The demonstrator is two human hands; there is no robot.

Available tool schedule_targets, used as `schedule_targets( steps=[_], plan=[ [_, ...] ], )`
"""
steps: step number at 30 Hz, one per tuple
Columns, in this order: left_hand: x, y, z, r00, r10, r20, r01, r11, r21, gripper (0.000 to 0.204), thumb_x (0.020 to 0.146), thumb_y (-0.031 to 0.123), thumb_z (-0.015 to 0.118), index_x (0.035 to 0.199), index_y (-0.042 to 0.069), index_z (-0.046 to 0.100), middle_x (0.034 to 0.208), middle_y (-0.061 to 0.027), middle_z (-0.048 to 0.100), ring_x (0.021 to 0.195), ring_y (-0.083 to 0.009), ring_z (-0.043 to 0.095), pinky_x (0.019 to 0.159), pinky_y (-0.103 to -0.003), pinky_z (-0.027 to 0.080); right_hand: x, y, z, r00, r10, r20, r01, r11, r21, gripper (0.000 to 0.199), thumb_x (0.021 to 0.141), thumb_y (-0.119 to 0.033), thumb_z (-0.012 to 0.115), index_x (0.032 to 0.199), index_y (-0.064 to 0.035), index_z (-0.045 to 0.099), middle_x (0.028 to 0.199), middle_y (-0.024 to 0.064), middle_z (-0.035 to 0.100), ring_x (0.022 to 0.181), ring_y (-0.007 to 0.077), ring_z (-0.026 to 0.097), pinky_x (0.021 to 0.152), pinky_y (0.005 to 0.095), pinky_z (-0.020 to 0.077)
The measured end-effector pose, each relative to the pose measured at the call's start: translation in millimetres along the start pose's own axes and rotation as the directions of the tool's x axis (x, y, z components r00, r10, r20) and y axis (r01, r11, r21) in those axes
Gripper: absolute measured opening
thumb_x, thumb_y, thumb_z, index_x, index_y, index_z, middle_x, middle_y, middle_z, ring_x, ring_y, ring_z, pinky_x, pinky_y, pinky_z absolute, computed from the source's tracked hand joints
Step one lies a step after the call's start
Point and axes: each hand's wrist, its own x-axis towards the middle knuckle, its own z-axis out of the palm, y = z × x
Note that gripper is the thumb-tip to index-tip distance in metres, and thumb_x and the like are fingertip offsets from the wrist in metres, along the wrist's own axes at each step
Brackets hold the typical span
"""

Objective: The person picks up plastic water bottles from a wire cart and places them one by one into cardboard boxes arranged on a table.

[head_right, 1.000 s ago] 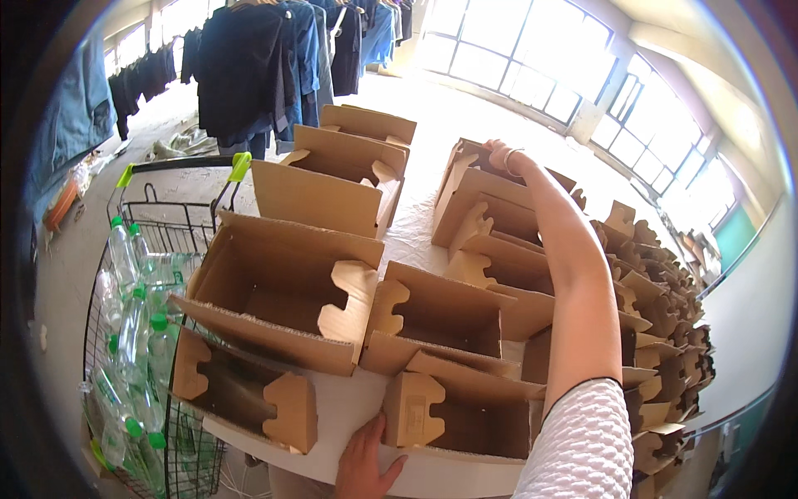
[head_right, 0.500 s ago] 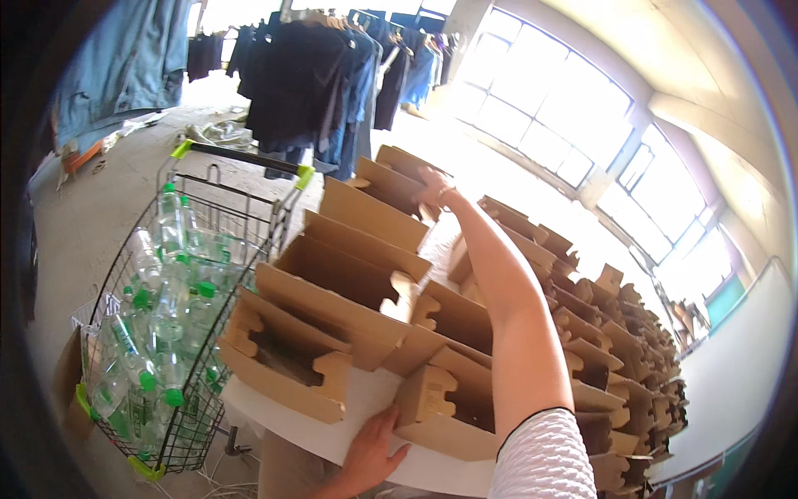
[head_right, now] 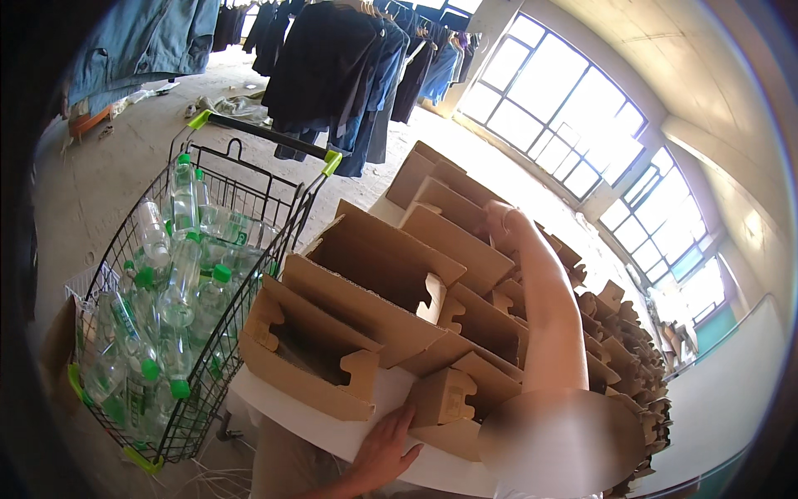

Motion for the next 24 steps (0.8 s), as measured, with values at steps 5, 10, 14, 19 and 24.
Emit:
schedule_targets(
  steps=[5,10,14,19,24],
  plan=[
    [4,4,-2,1.0,-0.003,0.028,0.003,1.0,-0.011,0.077,0.091,0.025,0.071,0.151,-0.004,0.034,0.147,-0.0256,0.045,0.134,-0.0411,0.047,0.114,-0.046,0.04,-21,45,48,0.954,-0.29,-0.073,0.252,0.91,-0.33,0.044,0.094,-0.02,0.066,0.132,0.0011,0.061,0.126,0.0178,0.068,0.11,0.0313,0.068,0.094,0.041,0.0546],
    [2,4,-3,1.0,0.003,-0.022,-0.003,1.0,0.009,0.08,0.089,0.025,0.072,0.152,-0.004,0.032,0.147,-0.0251,0.046,0.133,-0.0405,0.047,0.113,-0.045,0.041,14,46,46,0.992,-0.096,-0.079,0.114,0.956,0.27,0.068,0.07,-0.015,0.082,0.136,-0.0156,0.066,0.137,0.0186,0.055,0.135,0.0373,0.044,0.118,0.0376,0.0354],
    [-2,2,3,1.0,0.003,-0.015,-0.002,0.998,0.058,0.082,0.088,0.024,0.072,0.153,-0.005,0.031,0.147,-0.0242,0.046,0.134,-0.0386,0.047,0.114,-0.043,0.04,40,44,77,0.943,0.291,-0.164,-0.085,0.685,0.724,0.059,0.084,-0.003,0.07,0.142,-0.0046,0.055,0.128,0.0194,0.064,0.12,0.0309,0.059,0.104,0.0403,0.0456],
    [-5,11,-2,0.999,0.035,-0.024,-0.035,0.999,0.038,0.079,0.089,0.022,0.07,0.154,-0.004,0.031,0.148,-0.0221,0.046,0.135,-0.0364,0.046,0.116,-0.043,0.038,9,41,60,0.831,-0.083,-0.551,0.238,0.947,0.216,0.056,0.093,-0.015,0.07,0.145,-0.0039,0.052,0.119,0.0181,0.071,0.105,0.0257,0.068,0.091,0.0385,0.0533],
    [-7,2,4,0.997,0.016,-0.078,-0.011,0.997,0.072,0.079,0.089,0.021,0.07,0.153,-0.005,0.031,0.148,-0.0224,0.046,0.135,-0.0364,0.046,0.116,-0.043,0.037,-116,-128,-45,0.772,0.043,-0.635,0.415,0.722,0.553,0.041,0.093,-0.026,0.071,0.127,-0.0029,0.067,0.106,0.0123,0.077,0.096,0.0212,0.073,0.084,0.0329,0.0569]
  ],
)
